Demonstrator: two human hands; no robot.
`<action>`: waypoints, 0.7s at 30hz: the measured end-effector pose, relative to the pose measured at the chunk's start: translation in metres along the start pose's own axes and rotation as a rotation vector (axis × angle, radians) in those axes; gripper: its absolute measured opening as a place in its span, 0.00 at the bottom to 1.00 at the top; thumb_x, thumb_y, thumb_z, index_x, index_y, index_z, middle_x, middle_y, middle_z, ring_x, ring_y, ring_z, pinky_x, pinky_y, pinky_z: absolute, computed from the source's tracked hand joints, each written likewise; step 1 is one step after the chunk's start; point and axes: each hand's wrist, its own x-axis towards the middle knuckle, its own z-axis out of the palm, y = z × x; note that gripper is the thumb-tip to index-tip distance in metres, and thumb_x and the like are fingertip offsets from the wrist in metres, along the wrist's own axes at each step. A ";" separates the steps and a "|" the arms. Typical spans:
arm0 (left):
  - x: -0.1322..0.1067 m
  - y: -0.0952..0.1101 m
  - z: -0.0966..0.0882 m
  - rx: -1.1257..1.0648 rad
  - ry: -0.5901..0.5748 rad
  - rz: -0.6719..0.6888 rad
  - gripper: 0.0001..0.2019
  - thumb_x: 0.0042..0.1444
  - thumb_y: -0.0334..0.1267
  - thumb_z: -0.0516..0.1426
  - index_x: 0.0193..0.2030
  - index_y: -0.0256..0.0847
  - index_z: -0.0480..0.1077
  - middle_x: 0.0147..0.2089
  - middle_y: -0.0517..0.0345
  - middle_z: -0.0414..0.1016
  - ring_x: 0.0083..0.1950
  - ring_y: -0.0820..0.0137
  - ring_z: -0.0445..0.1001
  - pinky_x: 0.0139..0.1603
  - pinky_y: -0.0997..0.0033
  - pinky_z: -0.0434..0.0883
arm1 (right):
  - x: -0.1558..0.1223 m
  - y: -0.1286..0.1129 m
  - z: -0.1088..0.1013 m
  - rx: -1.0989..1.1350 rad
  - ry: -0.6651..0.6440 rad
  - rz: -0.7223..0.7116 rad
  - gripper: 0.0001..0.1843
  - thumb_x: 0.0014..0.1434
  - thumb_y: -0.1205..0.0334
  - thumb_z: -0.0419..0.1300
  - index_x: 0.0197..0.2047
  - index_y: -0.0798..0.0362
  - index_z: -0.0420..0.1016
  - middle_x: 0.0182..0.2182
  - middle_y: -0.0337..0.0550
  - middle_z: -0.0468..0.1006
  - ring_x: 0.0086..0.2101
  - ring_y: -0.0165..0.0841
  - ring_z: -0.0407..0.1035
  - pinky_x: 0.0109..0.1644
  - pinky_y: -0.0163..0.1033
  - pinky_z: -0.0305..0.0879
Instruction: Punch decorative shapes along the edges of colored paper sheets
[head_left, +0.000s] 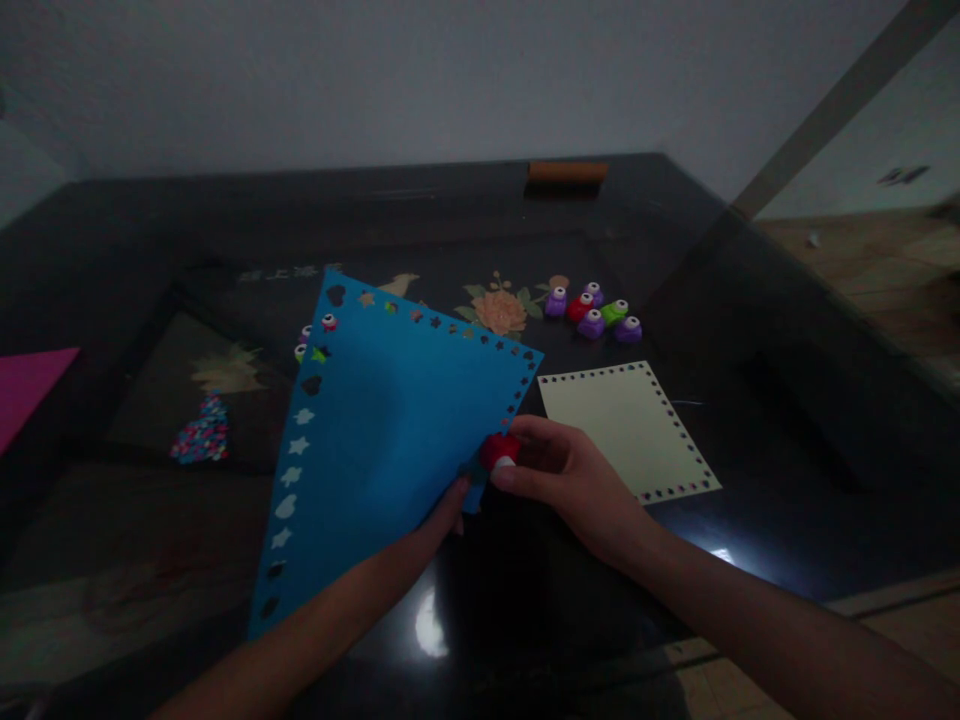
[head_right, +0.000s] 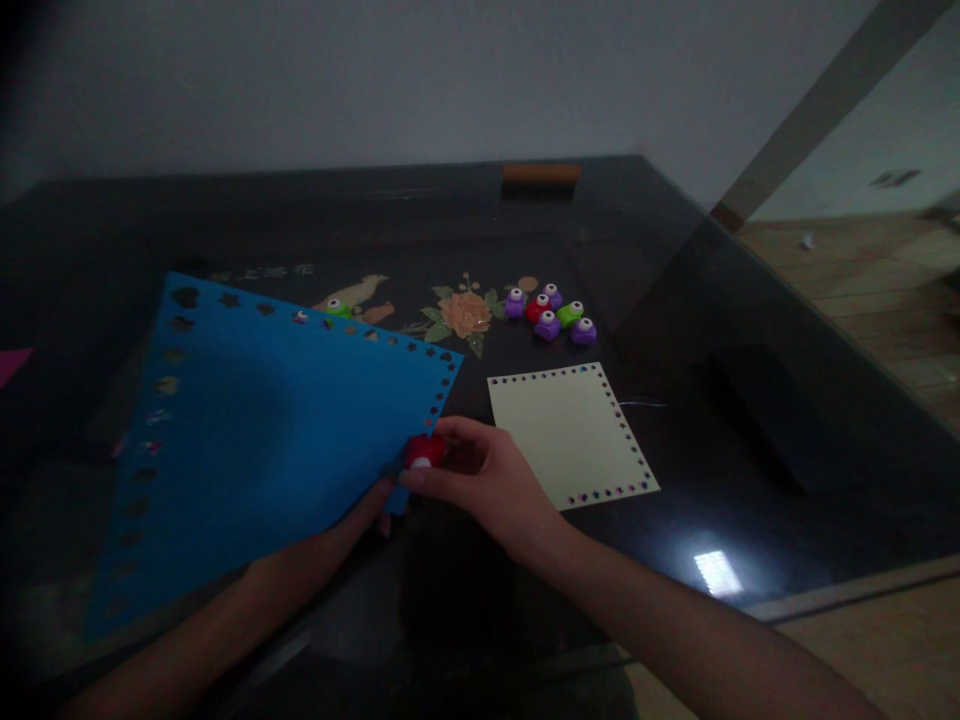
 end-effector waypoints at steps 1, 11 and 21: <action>0.000 0.003 0.001 -0.006 0.028 -0.011 0.18 0.58 0.49 0.53 0.20 0.47 0.71 0.23 0.61 0.78 0.25 0.70 0.76 0.36 0.71 0.74 | 0.000 0.000 0.000 0.006 -0.002 0.002 0.15 0.41 0.64 0.72 0.35 0.48 0.77 0.32 0.35 0.79 0.33 0.29 0.72 0.43 0.38 0.67; -0.001 0.013 0.006 -0.032 0.116 -0.040 0.20 0.58 0.46 0.54 0.16 0.45 0.66 0.19 0.63 0.74 0.22 0.72 0.73 0.35 0.71 0.73 | 0.000 -0.001 0.000 -0.013 -0.009 0.022 0.15 0.42 0.65 0.71 0.35 0.50 0.77 0.32 0.36 0.79 0.34 0.29 0.72 0.44 0.39 0.67; 0.000 0.003 0.015 -0.120 0.135 -0.060 0.22 0.58 0.47 0.53 0.14 0.44 0.64 0.18 0.63 0.72 0.21 0.72 0.71 0.34 0.70 0.74 | 0.000 -0.002 0.001 -0.010 -0.004 0.014 0.15 0.41 0.66 0.72 0.35 0.50 0.77 0.33 0.36 0.80 0.33 0.29 0.73 0.43 0.38 0.68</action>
